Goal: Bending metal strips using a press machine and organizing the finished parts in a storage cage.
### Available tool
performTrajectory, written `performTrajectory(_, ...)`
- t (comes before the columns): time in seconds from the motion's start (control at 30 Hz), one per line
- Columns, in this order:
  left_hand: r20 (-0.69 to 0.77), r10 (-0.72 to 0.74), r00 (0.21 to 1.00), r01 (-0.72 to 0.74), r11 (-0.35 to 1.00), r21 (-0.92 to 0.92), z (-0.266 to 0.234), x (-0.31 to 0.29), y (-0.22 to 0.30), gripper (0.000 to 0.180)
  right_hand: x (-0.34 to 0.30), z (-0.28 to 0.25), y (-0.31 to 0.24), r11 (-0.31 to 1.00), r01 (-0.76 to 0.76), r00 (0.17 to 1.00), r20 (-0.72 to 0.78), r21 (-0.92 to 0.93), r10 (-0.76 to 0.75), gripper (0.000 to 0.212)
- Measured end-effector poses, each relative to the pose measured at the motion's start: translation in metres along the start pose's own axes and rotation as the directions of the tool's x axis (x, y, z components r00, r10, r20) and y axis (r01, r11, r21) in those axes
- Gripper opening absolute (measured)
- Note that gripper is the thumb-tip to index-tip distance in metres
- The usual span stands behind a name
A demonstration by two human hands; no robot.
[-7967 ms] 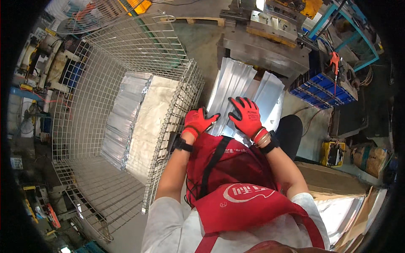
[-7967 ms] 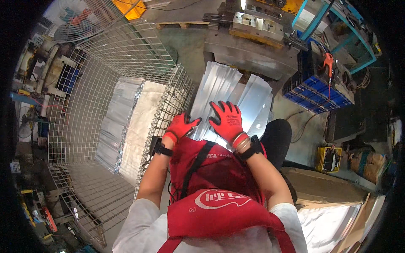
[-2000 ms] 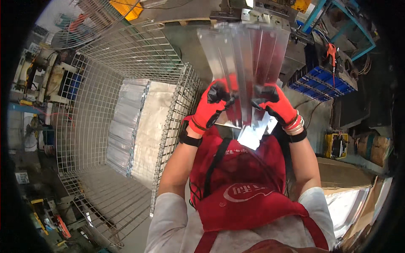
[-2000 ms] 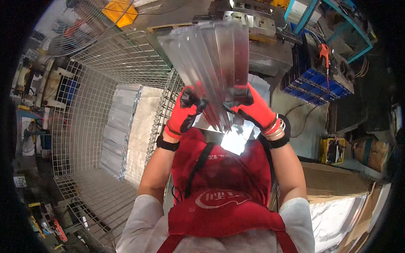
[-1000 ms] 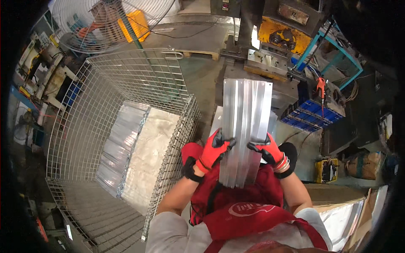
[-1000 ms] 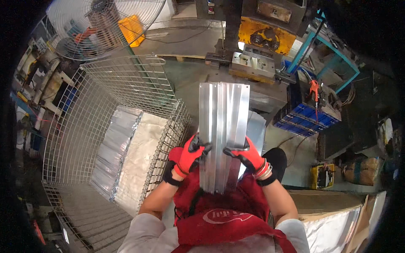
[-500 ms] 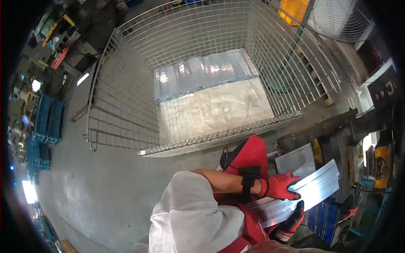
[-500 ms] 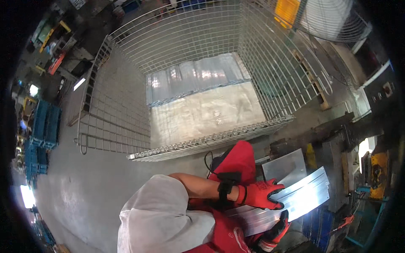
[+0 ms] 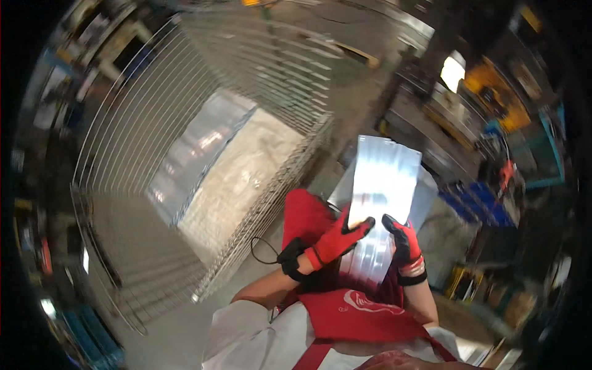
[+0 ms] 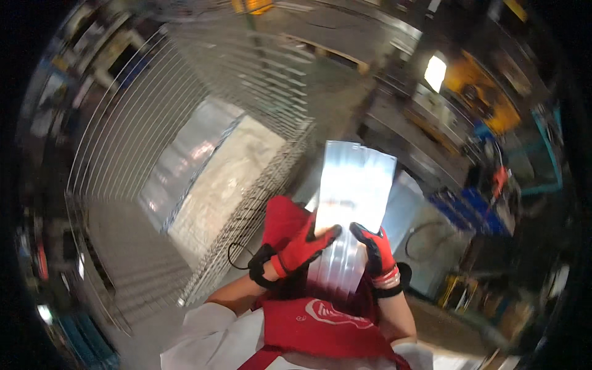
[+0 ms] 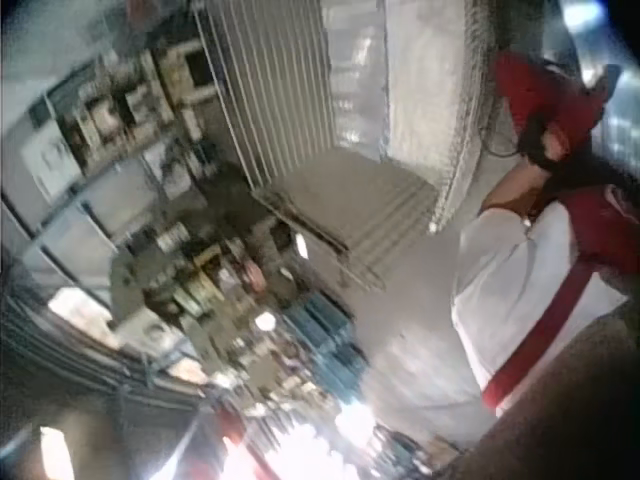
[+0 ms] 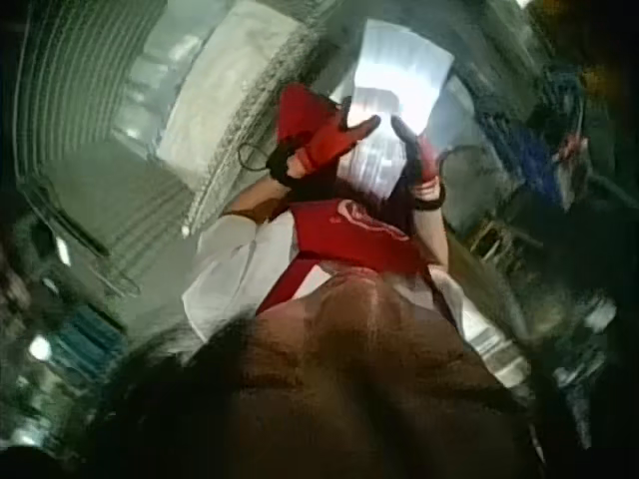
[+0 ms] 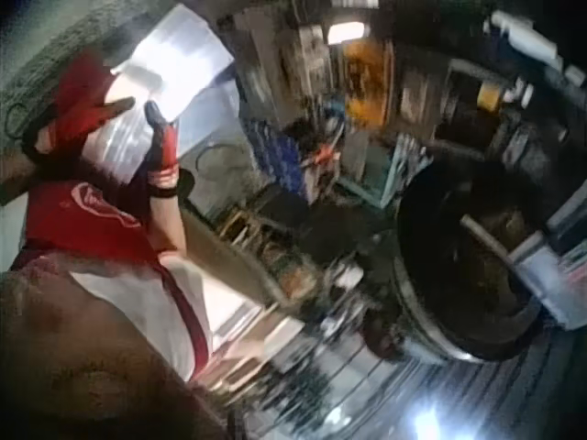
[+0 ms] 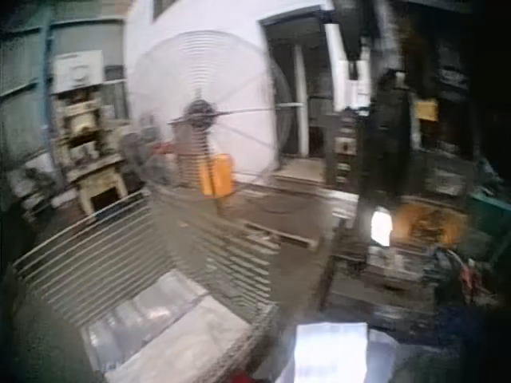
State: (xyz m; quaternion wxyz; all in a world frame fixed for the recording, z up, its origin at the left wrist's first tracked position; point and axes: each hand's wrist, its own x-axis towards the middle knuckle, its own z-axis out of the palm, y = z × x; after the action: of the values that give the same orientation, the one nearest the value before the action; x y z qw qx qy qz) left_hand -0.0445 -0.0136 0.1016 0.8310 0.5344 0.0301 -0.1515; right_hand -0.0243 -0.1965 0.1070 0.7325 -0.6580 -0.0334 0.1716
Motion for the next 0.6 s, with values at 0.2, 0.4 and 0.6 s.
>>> performTrajectory(0.2,-0.140,-0.350,0.926,0.356,0.687,0.633,0.028,0.004,0.051,0.069,-0.024,-0.020,-0.040,0.954,-0.125,0.990,-0.029,0.271,0.138,0.049)
performTrajectory(0.4,-0.054,-0.081,0.995,0.090,0.539,0.837,0.085,-0.028,0.117,0.051,-0.059,-0.013,-0.091,0.964,0.087,0.992,-0.108,0.251,-0.061,0.032)
performTrajectory(0.6,-0.054,-0.308,0.950,0.312,0.934,0.172,0.097,-0.074,0.117,0.047,-0.094,-0.012,-0.075,0.907,-0.046,0.999,0.044,0.418,0.030,0.047)
